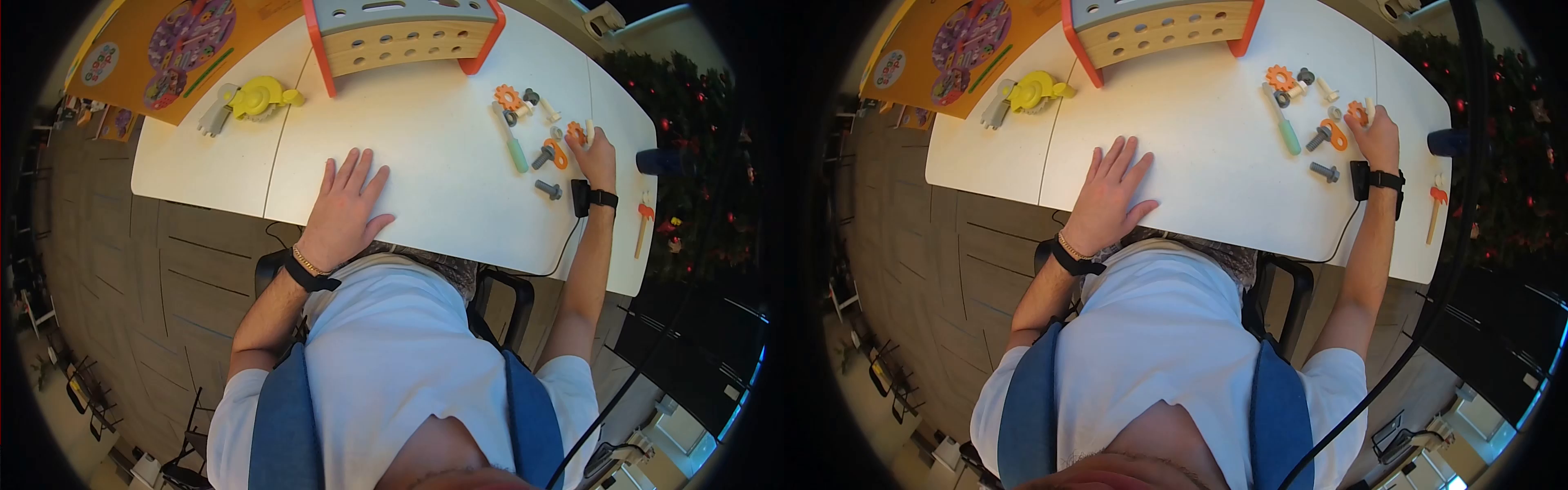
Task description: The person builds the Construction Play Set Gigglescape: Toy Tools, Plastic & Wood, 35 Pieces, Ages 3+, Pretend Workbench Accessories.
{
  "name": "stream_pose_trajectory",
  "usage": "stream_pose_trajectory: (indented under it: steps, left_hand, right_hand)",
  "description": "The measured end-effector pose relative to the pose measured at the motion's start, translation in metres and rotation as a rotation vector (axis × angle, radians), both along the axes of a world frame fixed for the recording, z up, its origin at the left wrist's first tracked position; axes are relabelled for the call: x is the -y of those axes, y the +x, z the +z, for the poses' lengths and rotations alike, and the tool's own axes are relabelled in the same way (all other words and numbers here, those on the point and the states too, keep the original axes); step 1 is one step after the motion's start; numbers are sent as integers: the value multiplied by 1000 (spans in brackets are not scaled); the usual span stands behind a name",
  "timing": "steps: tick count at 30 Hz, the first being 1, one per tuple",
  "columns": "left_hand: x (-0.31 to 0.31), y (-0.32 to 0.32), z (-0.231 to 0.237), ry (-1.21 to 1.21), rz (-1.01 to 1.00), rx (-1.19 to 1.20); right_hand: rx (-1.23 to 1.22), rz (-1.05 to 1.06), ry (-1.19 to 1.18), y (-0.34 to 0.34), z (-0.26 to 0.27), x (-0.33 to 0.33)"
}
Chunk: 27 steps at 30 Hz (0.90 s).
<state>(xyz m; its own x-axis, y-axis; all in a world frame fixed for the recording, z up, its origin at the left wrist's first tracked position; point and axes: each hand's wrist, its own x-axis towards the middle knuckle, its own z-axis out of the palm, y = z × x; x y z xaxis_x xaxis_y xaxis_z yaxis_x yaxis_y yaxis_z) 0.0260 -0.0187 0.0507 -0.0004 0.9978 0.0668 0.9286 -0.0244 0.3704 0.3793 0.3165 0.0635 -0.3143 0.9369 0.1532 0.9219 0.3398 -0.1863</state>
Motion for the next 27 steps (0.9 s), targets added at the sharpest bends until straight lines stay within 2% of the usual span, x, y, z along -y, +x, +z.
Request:
stream_pose_trajectory:
  steps: [6, 9, 11, 12, 14, 16, 18, 20, 22, 26, 27]
  left_hand:
    - [1, 0, 1, -11, -11, 23]
    - [1, 2, -1, 16, 0, 7]
    - [-2, -1, 1, 51, 16, 7]
    - [-3, -5, 3, 76, 38, 81]
    - [-7, -9, 12, 100, 63, 159]
    - [-13, -8, 20, 133, 114, 492]
    - [-19, -2, 24, 187, 67, 504]
    - [-23, 1, 27, 241, 20, 514]
    - [-22, 4, 29, 149, 15, 572]
    - [-21, 3, 27, 120, 34, 581]
    - [-22, 3, 25, 130, 68, 664]
  right_hand:
    - [-62, 19, 42, 6, -20, -5]
    - [-78, -155, 190, 14, -27, -6]
    - [-119, -173, 208, 12, -4, 6]
    - [-161, -197, 223, 7, 8, 16]
    - [-250, -116, 245, -20, 36, 53]
    - [-572, 125, 108, -54, 51, 95]
    - [-806, 324, -153, -77, 48, 131]
    - [-1165, 567, -553, -102, 25, 149]
    - [-1223, 665, -903, -117, -6, 143]
    - [-1229, 674, -1064, -143, -29, 136]
    - [-1168, 686, -1070, -145, -32, 132]
